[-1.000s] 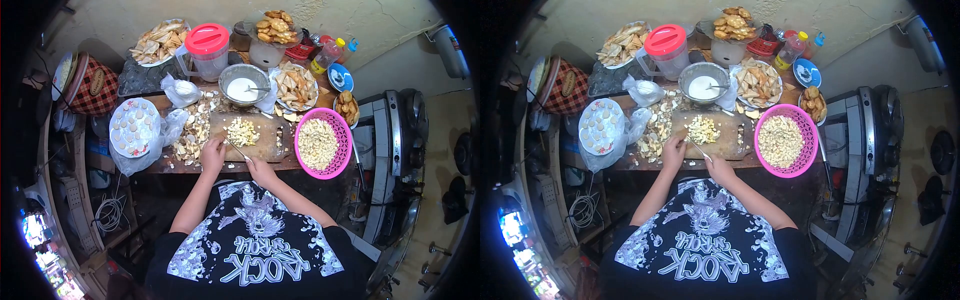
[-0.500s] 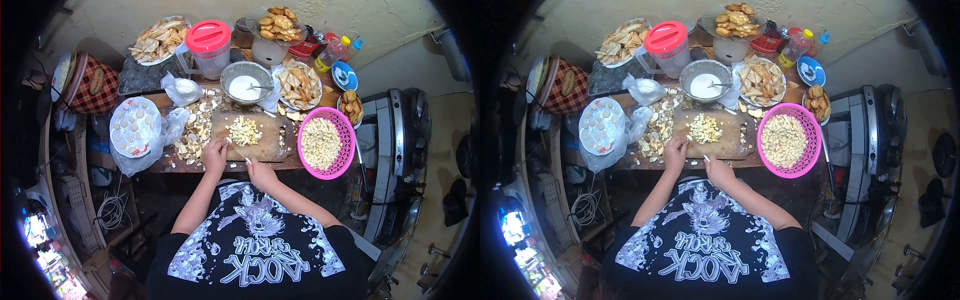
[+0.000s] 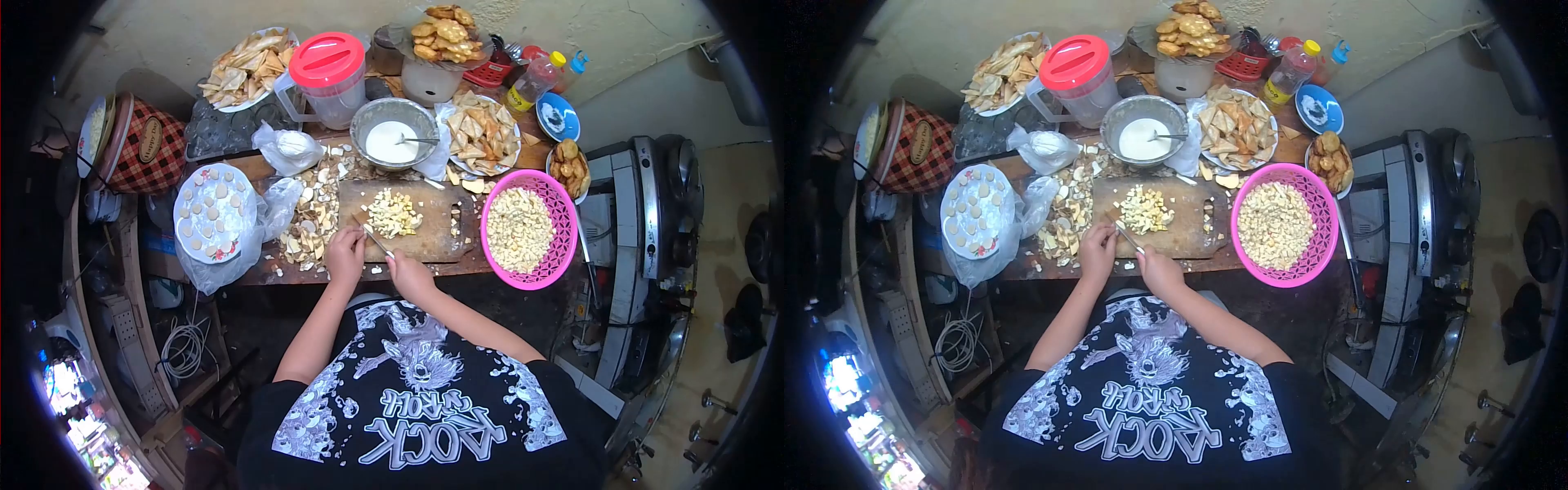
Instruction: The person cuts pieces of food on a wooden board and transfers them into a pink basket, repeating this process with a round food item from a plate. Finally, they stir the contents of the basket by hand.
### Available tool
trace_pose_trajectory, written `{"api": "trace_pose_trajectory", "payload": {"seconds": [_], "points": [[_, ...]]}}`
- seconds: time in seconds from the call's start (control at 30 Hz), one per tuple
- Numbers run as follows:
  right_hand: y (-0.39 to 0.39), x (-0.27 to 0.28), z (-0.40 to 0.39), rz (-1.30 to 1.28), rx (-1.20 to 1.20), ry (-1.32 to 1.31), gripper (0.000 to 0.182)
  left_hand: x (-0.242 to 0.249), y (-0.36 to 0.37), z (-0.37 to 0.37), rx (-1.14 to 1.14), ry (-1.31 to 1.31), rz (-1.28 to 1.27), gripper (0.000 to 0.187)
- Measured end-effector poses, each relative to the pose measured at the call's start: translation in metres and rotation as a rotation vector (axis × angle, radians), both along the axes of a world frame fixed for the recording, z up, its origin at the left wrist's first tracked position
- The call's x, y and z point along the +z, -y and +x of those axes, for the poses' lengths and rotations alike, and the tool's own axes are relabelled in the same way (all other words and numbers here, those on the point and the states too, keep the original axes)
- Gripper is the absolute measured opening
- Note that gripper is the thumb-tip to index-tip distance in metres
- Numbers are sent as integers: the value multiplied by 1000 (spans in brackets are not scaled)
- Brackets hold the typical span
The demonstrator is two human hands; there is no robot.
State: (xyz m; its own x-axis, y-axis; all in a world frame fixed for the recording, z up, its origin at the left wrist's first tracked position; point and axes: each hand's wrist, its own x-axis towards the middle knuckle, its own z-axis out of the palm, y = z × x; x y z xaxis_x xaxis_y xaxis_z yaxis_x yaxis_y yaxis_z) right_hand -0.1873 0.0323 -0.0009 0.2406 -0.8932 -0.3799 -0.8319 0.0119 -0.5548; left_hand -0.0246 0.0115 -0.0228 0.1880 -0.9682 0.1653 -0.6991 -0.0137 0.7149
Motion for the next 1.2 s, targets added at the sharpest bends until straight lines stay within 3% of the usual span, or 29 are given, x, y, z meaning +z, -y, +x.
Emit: {"api": "trace_pose_trajectory", "payload": {"seconds": [0.17,0.77,1.2], "points": [[-4,3,-4,7,-17,22,32,5,0,-2,13,128,-45,8],[-11,28,-12,65,15,3,34,-7,-5,1,56,-23,-83,8],[-3,3,-3,44,-3,5,38,-6,-5,6,-2,-110,14,7]]}}
